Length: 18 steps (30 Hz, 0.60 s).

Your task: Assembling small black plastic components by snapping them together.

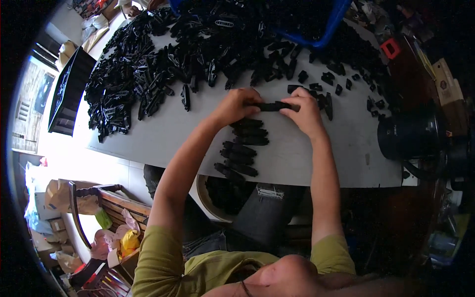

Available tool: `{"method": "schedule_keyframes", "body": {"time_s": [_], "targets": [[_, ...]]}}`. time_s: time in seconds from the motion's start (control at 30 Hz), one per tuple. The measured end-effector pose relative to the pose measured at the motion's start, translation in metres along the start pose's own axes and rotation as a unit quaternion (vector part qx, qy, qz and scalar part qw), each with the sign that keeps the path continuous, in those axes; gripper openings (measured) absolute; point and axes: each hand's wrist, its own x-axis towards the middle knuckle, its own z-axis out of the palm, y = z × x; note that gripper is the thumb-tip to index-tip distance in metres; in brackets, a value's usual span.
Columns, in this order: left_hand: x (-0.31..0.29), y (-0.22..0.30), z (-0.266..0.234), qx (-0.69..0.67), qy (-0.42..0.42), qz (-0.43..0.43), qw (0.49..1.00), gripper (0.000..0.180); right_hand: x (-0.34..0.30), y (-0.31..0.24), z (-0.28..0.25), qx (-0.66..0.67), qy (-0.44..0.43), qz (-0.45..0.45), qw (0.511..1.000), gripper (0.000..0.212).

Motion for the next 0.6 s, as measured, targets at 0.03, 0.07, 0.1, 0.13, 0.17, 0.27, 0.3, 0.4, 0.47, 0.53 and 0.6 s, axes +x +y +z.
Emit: {"method": "schedule_keyframes", "body": {"time_s": [0.03,0.07,0.1,0.13,0.17,0.27,0.3,0.4,0.47,0.53,0.6], "targets": [[0.001,-0.002,-0.001,-0.002,-0.001,0.000,1.000,0.024,0.001,-0.002,-0.002,-0.001,-0.001,0.002,1.000,0.027],[0.001,-0.003,-0.003,-0.002,-0.003,0.025,1.000,0.023,0.003,-0.004,-0.003,0.005,-0.027,0.016,1.000,0.027],[0.002,-0.003,-0.004,-0.002,-0.005,0.050,0.999,0.023,0.004,-0.005,-0.004,0.011,-0.052,0.029,0.998,0.028],[0.001,-0.006,-0.005,-0.004,-0.005,0.050,0.999,0.023,0.005,-0.007,0.001,0.010,-0.053,0.031,0.998,0.028],[0.000,-0.011,-0.005,0.001,-0.003,0.067,0.998,0.024,0.006,-0.009,0.010,0.019,-0.063,0.010,0.998,0.029],[0.000,-0.012,-0.004,0.004,0.005,0.082,0.997,0.026,0.005,-0.007,0.020,0.013,-0.059,-0.014,0.998,0.028],[-0.003,-0.012,-0.003,-0.002,0.010,0.071,0.997,0.026,0.002,-0.008,0.022,0.002,-0.049,-0.012,0.999,0.027],[-0.024,-0.010,-0.017,0.053,-0.040,0.043,0.997,0.019,-0.005,-0.017,0.025,-0.017,-0.105,-0.044,0.993,0.023],[-0.042,-0.005,-0.018,0.038,-0.034,0.020,0.999,0.020,-0.003,-0.014,0.016,0.028,-0.050,-0.023,0.998,0.022],[-0.058,0.005,-0.019,0.024,-0.024,-0.005,0.999,0.021,0.002,-0.002,0.004,0.049,0.083,-0.020,0.995,0.025],[-0.071,0.011,-0.019,0.062,-0.051,0.025,0.996,0.024,0.004,0.016,-0.005,-0.057,0.142,-0.025,0.988,0.027]]}}
